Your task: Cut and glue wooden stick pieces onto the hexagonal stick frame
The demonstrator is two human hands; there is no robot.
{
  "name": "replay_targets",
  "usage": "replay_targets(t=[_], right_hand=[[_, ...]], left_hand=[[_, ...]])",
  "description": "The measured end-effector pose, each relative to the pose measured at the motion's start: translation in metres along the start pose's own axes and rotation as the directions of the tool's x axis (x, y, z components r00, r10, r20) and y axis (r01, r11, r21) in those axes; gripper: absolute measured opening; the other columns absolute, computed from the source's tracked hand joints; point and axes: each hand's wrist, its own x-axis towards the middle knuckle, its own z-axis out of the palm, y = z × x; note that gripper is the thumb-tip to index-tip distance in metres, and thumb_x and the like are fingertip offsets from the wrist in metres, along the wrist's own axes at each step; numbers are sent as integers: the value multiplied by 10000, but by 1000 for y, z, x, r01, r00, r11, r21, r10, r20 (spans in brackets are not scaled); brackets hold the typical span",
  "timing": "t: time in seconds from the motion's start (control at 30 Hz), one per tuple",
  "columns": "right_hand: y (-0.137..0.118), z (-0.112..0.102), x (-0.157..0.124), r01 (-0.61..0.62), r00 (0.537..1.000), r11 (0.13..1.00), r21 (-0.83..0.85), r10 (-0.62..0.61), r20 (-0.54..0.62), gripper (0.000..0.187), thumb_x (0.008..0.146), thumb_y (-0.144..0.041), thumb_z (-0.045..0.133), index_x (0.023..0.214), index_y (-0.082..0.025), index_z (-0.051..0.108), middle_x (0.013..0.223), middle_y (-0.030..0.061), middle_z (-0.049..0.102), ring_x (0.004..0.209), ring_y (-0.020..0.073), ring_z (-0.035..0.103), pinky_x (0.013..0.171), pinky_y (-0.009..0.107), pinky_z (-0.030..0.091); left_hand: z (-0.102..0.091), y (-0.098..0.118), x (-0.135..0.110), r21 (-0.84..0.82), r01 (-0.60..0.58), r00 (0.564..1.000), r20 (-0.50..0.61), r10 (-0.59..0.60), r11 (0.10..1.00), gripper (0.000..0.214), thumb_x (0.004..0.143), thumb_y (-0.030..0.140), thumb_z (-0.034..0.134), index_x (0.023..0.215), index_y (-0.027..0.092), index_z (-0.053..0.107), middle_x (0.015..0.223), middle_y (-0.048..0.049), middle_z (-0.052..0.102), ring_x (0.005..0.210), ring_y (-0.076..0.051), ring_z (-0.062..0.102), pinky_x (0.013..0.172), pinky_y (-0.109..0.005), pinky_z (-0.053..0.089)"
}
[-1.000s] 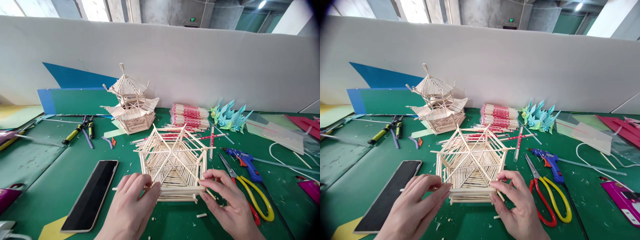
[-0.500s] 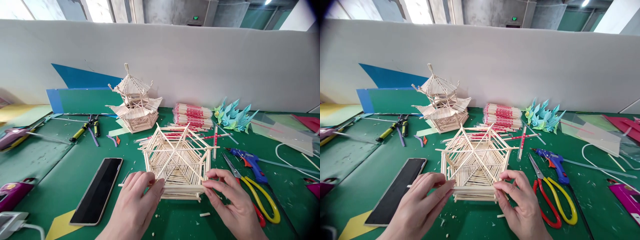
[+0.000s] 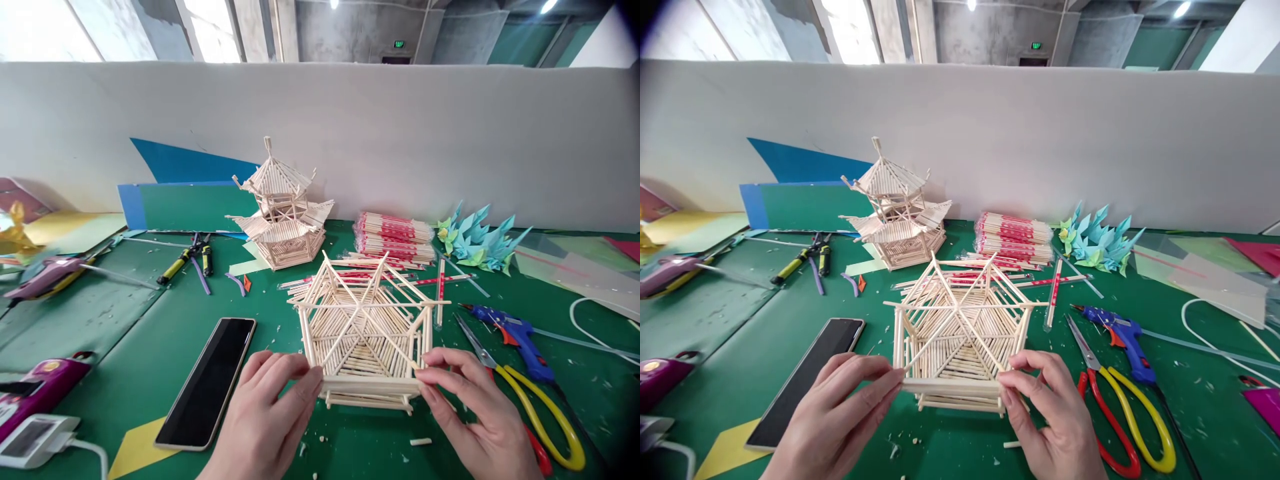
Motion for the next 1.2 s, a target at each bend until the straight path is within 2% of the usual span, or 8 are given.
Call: replay_targets(t=[0.43,0.67,0.8,1.03,1.2], right_hand=[[3,2,-1,36,999,999,-26,-37,-11,173,810,-126,555,951,-221,588,983,67,510,895,170,550,665,245,496],[1,2,-1,14,1000,1000,-17,-14,-8,171,805,-119,562,938,-221,592,982,65,511,895,167,550,666,238,500],[2,3,-1,25,999,999,-21,-26,-19,163,805,-122,564,935,-217,590,986,67,510,906,170,546,686,245,496],[-1,2,-1,4,1000,1000,-28,-4,-18,168,807,-131,562,945,-218,602,990,66,524,899,175,555,679,259,496],[-2,2,0,-11,999,1000,-22,11,-30,159,802,-135,565,929,-220,611,978,65,538,885,178,569,664,259,502]], left_hand=[[2,2,-1,2,60,997,47,-60,998,257,850,81,422,989,215,592,860,-41,636,743,-170,563,757,-364,383],[-3,3,6,21,1,995,96,-3,1000,247,841,64,447,1024,179,568,850,-56,608,723,-165,532,691,-327,405],[-2,4,6,2,31,996,78,-31,1000,266,848,61,421,1035,187,563,853,-58,588,731,-170,524,684,-326,413],[-10,4,13,-33,66,981,184,-59,997,269,841,95,419,1034,208,570,849,-52,568,724,-168,522,653,-302,442],[-14,6,15,-12,60,977,207,-56,998,248,848,90,401,1001,193,567,851,-60,567,715,-165,535,650,-301,452]])
